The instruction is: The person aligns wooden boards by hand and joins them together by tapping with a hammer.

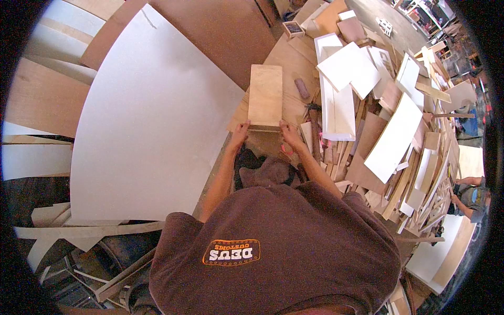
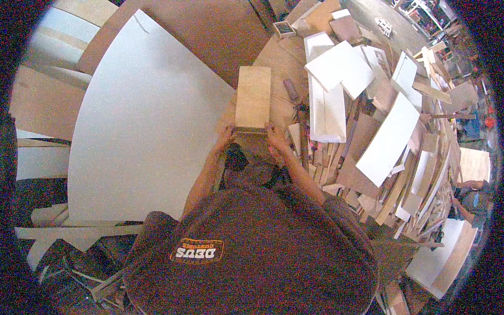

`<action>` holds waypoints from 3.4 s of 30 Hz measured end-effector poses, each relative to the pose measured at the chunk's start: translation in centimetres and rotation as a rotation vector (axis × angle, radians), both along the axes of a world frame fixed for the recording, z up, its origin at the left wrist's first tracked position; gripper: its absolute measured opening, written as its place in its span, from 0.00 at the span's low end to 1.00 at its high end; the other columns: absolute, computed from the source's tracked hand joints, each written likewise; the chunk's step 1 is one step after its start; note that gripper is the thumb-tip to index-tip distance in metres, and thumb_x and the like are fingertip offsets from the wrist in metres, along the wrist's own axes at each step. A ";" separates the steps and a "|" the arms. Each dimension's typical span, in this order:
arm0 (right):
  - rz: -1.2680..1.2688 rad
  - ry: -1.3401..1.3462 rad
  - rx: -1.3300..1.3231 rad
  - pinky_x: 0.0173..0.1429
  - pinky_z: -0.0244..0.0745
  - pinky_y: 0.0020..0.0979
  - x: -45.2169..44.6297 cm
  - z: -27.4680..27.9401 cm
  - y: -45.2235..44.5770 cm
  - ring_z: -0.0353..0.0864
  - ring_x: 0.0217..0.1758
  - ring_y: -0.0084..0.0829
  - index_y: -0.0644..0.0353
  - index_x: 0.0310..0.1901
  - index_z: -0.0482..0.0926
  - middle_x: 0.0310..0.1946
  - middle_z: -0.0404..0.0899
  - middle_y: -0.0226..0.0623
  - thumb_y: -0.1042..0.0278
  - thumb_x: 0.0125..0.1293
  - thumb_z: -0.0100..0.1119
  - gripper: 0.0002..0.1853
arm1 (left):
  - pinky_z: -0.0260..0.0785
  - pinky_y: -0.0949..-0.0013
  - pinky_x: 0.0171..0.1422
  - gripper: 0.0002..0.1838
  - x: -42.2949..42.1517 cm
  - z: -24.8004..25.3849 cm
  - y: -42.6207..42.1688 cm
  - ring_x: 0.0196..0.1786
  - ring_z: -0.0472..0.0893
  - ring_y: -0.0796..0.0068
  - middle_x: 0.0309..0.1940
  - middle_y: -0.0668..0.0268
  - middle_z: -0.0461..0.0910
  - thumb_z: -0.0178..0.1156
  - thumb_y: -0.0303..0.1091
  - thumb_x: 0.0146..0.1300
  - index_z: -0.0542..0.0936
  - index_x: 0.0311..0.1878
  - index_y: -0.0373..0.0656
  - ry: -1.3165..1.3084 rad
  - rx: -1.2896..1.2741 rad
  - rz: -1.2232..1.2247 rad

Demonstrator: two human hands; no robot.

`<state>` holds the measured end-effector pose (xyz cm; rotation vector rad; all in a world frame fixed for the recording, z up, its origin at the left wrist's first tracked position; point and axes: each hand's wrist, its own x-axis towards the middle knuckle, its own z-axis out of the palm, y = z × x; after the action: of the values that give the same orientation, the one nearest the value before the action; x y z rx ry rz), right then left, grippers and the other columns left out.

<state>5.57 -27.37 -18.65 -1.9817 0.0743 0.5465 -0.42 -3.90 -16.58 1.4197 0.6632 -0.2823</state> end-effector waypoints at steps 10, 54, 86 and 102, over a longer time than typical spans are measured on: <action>0.062 -0.076 -0.112 0.54 0.70 0.35 0.1 -0.3 0.1 0.76 0.48 0.35 0.70 0.54 0.73 0.44 0.77 0.46 0.35 0.72 0.39 0.37 | 0.62 0.57 0.65 0.40 0.1 0.4 0.8 0.62 0.68 0.61 0.61 0.57 0.69 0.52 0.65 0.66 0.67 0.63 0.35 -0.009 -0.091 -0.122; 0.150 0.106 -0.078 0.74 0.53 0.38 0.5 3.3 -0.5 0.60 0.74 0.44 0.63 0.69 0.64 0.69 0.64 0.50 0.29 0.69 0.36 0.44 | 0.68 0.58 0.59 0.40 -0.7 1.0 -0.5 0.58 0.71 0.64 0.59 0.57 0.70 0.46 0.67 0.68 0.66 0.61 0.33 -0.038 0.046 -0.197; 0.236 0.375 0.082 0.77 0.49 0.40 2.0 11.2 -0.6 0.54 0.76 0.45 0.66 0.71 0.59 0.73 0.54 0.49 0.28 0.68 0.37 0.46 | 0.41 0.35 0.76 0.43 -0.9 3.5 -1.7 0.79 0.41 0.61 0.78 0.62 0.43 0.45 0.66 0.68 0.50 0.76 0.46 -0.043 -0.326 -0.127; 0.260 0.239 0.065 0.67 0.64 0.52 3.2 -0.9 -1.9 0.67 0.69 0.48 0.55 0.73 0.57 0.71 0.60 0.47 0.22 0.60 0.47 0.50 | 0.50 0.38 0.73 0.46 -1.2 5.0 -2.4 0.78 0.49 0.57 0.76 0.60 0.51 0.50 0.69 0.64 0.56 0.75 0.45 -0.006 -0.282 -0.070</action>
<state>8.79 -29.30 -19.55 -1.8665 -0.0536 0.9421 -1.65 -6.26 -11.59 1.1740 0.5463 -0.4101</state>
